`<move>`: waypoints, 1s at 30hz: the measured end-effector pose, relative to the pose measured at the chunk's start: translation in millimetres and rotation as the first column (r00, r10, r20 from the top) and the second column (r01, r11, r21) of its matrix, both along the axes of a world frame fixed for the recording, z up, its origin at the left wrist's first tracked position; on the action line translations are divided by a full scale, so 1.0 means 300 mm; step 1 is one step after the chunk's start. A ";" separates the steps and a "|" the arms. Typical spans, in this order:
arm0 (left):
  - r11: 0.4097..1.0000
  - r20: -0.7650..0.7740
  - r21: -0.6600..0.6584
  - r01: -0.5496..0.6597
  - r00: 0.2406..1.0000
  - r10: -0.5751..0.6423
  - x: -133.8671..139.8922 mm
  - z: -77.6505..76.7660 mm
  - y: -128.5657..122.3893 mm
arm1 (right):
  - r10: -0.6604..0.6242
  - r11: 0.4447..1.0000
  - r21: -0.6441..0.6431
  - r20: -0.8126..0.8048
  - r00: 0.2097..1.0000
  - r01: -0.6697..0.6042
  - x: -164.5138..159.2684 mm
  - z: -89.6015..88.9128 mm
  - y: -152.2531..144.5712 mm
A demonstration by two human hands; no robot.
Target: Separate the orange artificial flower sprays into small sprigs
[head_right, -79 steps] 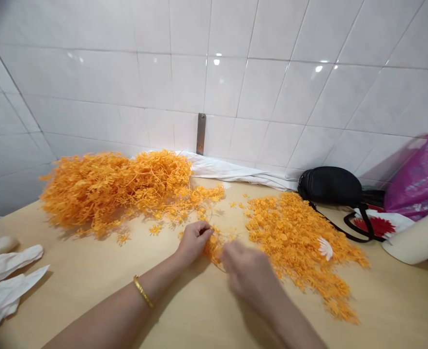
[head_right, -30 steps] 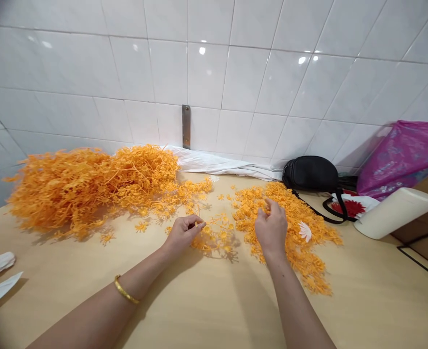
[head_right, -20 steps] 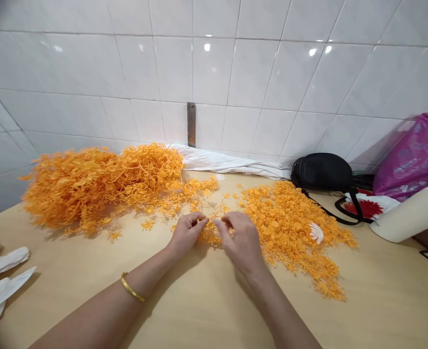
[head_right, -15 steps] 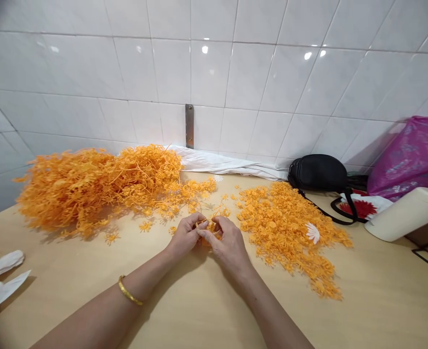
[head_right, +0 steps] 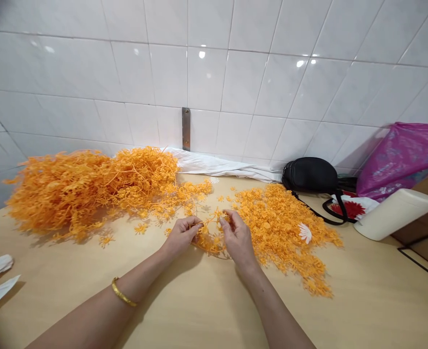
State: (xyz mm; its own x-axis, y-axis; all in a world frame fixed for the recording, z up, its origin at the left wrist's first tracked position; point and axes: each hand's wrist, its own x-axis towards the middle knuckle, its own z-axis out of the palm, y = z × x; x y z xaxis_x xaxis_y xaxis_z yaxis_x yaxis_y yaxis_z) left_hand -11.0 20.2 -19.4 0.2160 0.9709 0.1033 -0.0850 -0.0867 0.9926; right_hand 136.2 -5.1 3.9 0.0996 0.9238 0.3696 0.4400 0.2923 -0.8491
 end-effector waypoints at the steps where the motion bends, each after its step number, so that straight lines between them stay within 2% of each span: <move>1: 1.000 0.016 -0.013 0.022 1.000 -0.022 -0.004 0.007 -0.003 | 0.044 0.999 -0.013 -0.006 0.999 -0.044 -0.006 -0.002 -0.002; 6: 0.994 0.049 -0.072 0.076 0.996 -0.073 -0.020 0.025 -0.003 | 0.183 0.981 -0.048 -0.046 0.982 -0.185 -0.031 -0.001 -0.017; 9: 0.994 0.047 -0.090 0.060 0.997 -0.056 -0.015 0.021 -0.003 | 0.257 0.953 -0.104 -0.221 0.941 -0.285 -0.033 -0.005 -0.012; 12: 0.995 0.081 -0.095 0.035 0.996 -0.028 -0.006 0.018 -0.006 | 0.208 0.941 -0.154 -0.437 0.875 -0.301 -0.028 -0.015 0.003; 14: 0.994 0.077 -0.102 0.050 0.996 -0.042 -0.003 0.020 -0.008 | 0.167 0.933 -0.192 -0.520 0.838 -0.305 -0.025 -0.020 0.011; 20: 0.966 0.130 -0.184 0.183 0.978 -0.161 -0.012 0.032 -0.009 | 0.199 0.865 -0.295 -0.543 0.816 -0.407 -0.034 -0.005 -0.007; 23: 0.988 0.057 -0.109 0.113 0.993 -0.107 -0.012 0.041 -0.009 | 0.242 0.835 -0.292 -0.566 0.788 -0.466 -0.040 -0.004 -0.019; 25: 0.998 -0.004 -0.038 0.055 0.998 -0.055 -0.011 0.048 -0.011 | 0.244 0.837 -0.289 -0.562 0.791 -0.464 -0.040 -0.013 -0.020; 30: 0.997 -0.142 -0.051 0.058 0.988 -0.065 -0.013 0.046 -0.012 | 0.197 0.854 -0.308 -0.554 0.809 -0.419 -0.036 -0.033 -0.010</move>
